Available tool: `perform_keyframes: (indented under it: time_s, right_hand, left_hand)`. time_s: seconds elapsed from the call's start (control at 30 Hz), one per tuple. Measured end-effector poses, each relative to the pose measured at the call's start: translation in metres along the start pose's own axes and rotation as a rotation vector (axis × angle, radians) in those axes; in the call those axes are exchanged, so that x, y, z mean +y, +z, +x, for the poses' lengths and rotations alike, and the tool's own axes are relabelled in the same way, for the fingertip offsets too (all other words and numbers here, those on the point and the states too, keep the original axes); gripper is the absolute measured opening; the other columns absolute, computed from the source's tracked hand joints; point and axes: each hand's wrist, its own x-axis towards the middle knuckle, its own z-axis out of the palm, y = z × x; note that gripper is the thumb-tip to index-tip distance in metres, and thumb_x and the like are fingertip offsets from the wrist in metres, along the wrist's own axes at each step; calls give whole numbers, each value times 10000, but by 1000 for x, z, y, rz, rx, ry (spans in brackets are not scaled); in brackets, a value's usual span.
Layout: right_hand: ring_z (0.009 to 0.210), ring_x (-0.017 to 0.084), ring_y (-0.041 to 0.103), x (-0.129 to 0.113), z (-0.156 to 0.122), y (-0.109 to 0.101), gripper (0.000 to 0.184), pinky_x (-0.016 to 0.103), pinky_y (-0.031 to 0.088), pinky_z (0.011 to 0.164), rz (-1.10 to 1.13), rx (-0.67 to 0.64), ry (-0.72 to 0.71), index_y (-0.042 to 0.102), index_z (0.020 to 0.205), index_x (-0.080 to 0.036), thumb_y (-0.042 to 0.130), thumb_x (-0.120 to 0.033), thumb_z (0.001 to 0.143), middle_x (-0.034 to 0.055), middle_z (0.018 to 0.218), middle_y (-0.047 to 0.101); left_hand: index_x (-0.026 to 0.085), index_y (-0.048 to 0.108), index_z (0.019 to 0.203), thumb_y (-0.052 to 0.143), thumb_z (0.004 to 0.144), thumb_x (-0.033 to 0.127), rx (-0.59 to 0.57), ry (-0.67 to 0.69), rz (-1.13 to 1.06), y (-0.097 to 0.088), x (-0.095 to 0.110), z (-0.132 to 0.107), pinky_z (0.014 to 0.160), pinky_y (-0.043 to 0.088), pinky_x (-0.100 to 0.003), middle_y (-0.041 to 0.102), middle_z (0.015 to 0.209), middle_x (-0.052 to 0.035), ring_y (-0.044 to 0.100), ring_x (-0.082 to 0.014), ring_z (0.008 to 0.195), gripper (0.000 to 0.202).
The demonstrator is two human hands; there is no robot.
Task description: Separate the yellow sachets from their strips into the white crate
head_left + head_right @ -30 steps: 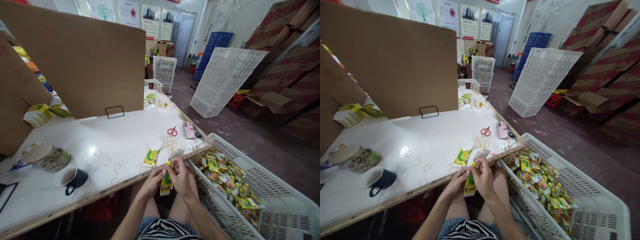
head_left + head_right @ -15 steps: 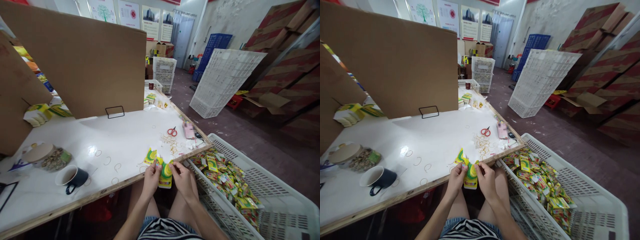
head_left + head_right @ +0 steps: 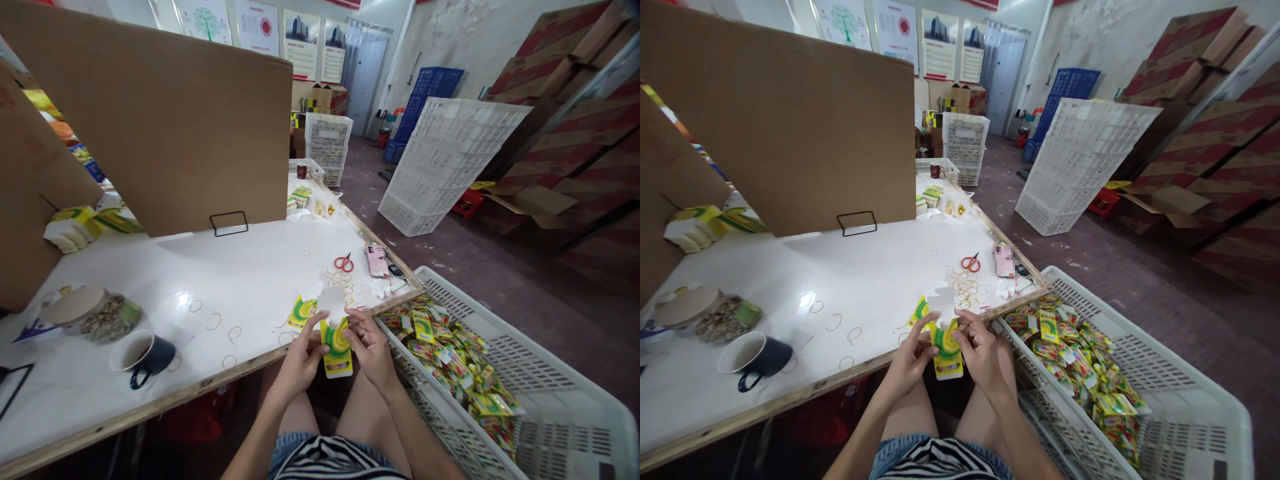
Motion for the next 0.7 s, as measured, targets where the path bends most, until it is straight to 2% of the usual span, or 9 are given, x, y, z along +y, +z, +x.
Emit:
perform_keyframes:
  time_s: [0.13,0.27,0.43,0.53,0.6,0.63,0.7]
  right_hand:
    - [772,169,645,-4,3,-7,361,281,530,687,13,-147,9,501,1225,-199,560,-312,888,61,933,673]
    - [752,166,637,-8,5,-11,397,276,519,673,-33,-200,9,492,1265,-198,552,-297,886,45,900,678]
    - [775,174,633,-15,10,-16,201,279,504,707,-159,-298,-28,667,996,-188,543,-291,877,47,909,694]
    - [773,189,639,-19,13,-16,203,293,497,713,-199,-286,-39,688,857,-186,524,-299,895,49,825,698]
    - [797,201,644,-17,13,-14,220,306,499,733,-210,-250,-58,688,830,-190,515,-305,902,56,825,699]
    - [809,204,646,-15,11,-13,208,308,502,739,-204,-216,-62,684,864,-191,516,-308,900,60,847,698]
    - [803,197,647,-10,9,-9,226,301,511,725,-160,-129,-44,640,1051,-196,527,-313,895,58,878,692]
  left_hand:
    - [212,423,1297,555,828,229,-11,-29,-70,-1,1,-2,712,493,-270,664,882,-41,626,-169,765,487]
    - [211,429,1297,550,812,192,-33,-36,-54,-3,8,-2,744,497,-281,667,862,-34,640,-176,785,500]
    - [207,475,1247,521,786,122,-61,-58,-30,-4,8,-4,763,507,-292,658,826,-21,636,-171,776,472]
    - [210,484,1221,513,767,96,-82,-72,-49,0,5,-5,769,512,-289,657,844,-16,639,-172,808,470]
    - [211,465,1236,521,768,104,-72,-78,-73,2,4,-5,754,517,-290,659,860,-23,644,-175,803,483]
    - [213,439,1263,531,772,117,-57,-79,-89,3,4,-5,742,521,-292,661,873,-31,647,-177,794,509]
    - [214,377,1327,566,775,151,-31,-81,-126,4,5,-5,722,527,-302,666,910,-57,654,-187,780,587]
